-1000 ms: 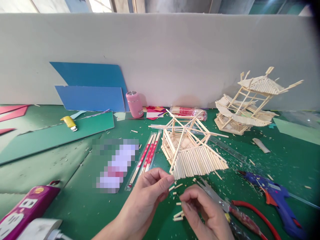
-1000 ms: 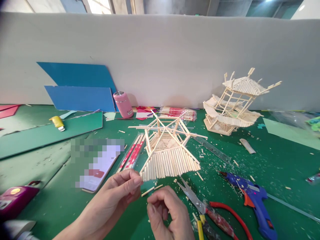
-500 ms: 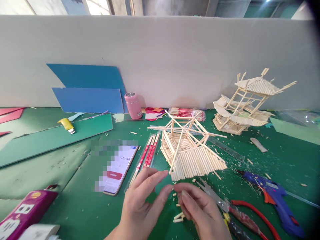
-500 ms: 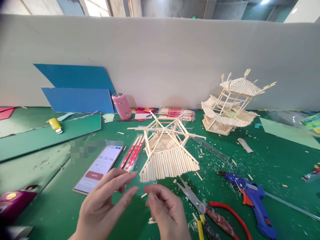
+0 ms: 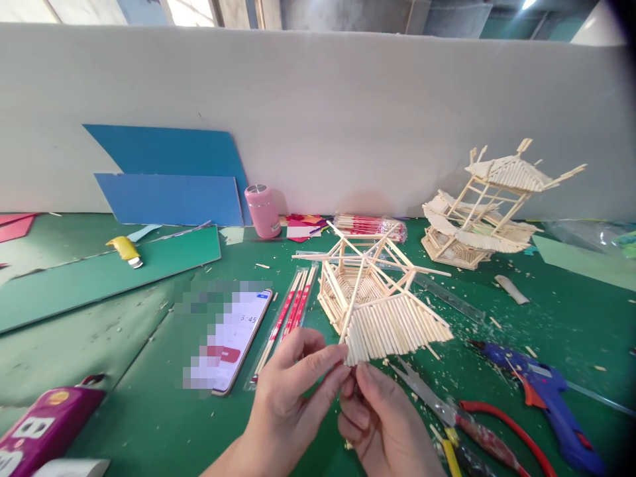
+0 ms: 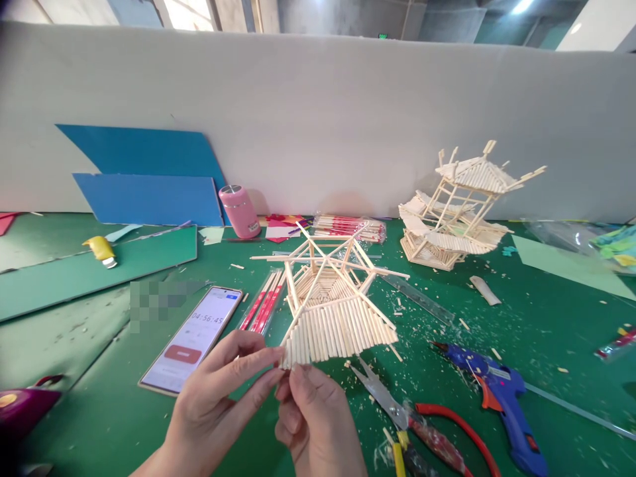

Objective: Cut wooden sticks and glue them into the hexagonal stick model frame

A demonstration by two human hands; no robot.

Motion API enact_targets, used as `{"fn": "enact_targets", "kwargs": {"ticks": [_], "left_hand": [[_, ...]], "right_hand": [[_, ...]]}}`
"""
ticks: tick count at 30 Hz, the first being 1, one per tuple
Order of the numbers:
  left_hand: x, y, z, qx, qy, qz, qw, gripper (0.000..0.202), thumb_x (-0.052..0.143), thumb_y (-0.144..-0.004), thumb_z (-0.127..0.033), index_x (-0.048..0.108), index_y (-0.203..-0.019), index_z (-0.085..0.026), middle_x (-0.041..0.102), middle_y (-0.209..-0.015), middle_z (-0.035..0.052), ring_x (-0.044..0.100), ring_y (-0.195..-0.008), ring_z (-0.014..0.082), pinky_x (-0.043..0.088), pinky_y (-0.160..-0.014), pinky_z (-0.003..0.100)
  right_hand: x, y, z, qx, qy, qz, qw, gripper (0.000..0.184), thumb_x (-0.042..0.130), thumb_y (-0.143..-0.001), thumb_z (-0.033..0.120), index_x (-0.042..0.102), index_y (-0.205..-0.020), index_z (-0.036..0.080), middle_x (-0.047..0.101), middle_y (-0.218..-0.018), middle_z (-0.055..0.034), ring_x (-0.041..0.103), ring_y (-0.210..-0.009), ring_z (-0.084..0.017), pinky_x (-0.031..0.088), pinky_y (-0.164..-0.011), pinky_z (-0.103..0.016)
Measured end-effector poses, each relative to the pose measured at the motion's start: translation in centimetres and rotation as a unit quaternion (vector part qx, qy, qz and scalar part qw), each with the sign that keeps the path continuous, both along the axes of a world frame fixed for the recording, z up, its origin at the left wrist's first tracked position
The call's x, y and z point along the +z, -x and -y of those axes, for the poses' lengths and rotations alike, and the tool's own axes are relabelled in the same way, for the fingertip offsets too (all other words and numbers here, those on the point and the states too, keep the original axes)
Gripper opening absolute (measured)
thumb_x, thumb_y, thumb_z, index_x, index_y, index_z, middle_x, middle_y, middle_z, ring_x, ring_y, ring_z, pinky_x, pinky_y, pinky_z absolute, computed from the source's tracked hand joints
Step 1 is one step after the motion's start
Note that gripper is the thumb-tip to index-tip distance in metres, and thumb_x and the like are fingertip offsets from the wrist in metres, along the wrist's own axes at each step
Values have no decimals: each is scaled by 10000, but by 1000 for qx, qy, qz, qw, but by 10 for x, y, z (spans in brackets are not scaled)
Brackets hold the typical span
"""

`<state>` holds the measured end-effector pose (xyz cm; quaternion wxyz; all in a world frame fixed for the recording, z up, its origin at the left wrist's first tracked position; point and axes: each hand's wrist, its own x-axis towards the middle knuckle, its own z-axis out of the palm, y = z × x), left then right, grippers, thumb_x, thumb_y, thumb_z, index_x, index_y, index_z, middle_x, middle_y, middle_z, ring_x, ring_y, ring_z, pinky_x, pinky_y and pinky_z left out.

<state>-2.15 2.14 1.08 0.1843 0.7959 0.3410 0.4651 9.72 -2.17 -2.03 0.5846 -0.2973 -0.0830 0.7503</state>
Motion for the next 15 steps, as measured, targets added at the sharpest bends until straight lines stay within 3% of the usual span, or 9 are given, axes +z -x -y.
{"fn": "enact_targets", "kwargs": {"ticks": [11, 15], "left_hand": [[-1, 0, -1, -7, 14, 14, 1000, 214, 565, -754, -22, 645, -902, -155, 489, -803, 19, 542, -635, 92, 481, -515, 188], [-5, 2, 0, 1, 49, 20, 999, 325, 595, -747, -54, 584, -1040, -195, 529, -855, 25, 541, -671, 105, 491, -552, 209]], "right_hand": [[-1, 0, 0, -11, -10, 1, 1000, 213, 704, -704, 338, 661, -620, 147, 519, -576, 28, 371, -427, -8, 275, -411, -140], [-1, 0, -1, -10, -14, -7, 1000, 208, 703, -707, 333, 666, -632, 142, 528, -590, 21, 368, -432, -6, 269, -417, -140]]}}
